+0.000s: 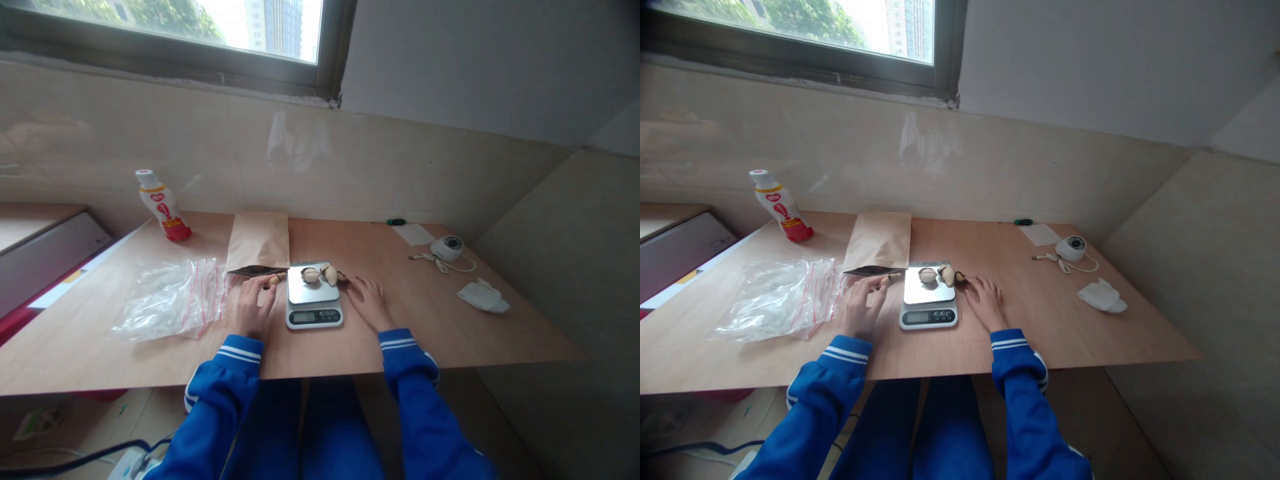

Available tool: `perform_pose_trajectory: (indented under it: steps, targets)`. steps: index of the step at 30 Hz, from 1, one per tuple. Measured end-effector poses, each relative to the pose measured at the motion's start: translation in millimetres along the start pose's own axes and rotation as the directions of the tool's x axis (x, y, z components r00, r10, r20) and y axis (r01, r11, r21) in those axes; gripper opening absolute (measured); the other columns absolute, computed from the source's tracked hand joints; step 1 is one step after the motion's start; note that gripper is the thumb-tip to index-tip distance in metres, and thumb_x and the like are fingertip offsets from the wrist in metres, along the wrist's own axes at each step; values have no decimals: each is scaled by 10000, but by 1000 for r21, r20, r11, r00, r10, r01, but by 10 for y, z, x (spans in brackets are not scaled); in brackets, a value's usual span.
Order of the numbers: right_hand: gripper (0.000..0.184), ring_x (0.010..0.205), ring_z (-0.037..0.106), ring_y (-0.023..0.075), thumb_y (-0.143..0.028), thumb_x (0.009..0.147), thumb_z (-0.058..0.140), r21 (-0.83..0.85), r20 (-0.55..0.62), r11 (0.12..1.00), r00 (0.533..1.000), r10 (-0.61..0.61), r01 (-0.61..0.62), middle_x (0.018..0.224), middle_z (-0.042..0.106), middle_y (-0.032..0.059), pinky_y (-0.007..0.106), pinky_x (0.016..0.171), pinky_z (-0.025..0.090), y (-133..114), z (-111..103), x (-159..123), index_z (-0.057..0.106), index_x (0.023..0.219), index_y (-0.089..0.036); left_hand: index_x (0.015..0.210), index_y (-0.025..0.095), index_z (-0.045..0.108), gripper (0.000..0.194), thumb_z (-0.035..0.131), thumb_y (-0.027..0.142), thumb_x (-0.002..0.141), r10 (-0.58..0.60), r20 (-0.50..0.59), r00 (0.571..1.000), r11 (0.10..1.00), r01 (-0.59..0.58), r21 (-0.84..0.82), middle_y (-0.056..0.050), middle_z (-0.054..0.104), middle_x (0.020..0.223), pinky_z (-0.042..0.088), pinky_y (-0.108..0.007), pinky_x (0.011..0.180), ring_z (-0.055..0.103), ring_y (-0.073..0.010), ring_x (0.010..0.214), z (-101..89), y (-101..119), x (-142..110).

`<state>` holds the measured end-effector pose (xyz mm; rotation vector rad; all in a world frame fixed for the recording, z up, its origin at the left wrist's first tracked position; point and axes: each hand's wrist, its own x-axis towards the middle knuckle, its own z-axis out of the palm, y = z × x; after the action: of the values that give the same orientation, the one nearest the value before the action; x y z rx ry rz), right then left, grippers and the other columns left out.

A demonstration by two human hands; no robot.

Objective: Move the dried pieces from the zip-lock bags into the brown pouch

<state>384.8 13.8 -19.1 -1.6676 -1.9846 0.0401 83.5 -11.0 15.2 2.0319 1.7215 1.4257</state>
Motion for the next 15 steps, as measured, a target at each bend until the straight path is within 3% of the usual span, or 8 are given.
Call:
perform_pose_trajectory:
  steps: [4, 11, 15]
  targets:
    - [333, 1148, 518, 274, -350, 906, 470, -2, -31, 1000, 999, -11, 11, 1230, 615, 72, 456, 964, 375, 12, 18, 1, 611, 1200, -285, 1091, 214, 640, 307, 478, 396, 905, 186, 124, 975, 982, -183, -37, -77, 690, 1085, 474, -393, 931, 602, -221, 1026, 57, 97, -33]
    - [254, 1087, 506, 284, -316, 878, 487, 18, -71, 999, 997, 29, -28, 1168, 615, 91, 445, 916, 387, 8, 24, 1, 635, 1070, -238, 1128, 278, 659, 304, 473, 398, 920, 285, 298, 911, 947, -315, 57, -52, 682, 1138, 452, -383, 914, 601, -224, 1036, 183, 149, 13]
    - [225, 1028, 502, 296, -324, 851, 527, -10, -77, 995, 992, 99, -100, 1102, 615, 110, 447, 878, 394, 9, 14, -1, 635, 1000, -195, 1217, 242, 612, 369, 402, 386, 950, 357, 381, 853, 923, -386, -2, -59, 636, 1224, 446, -368, 941, 567, -214, 1080, 261, 193, 119]
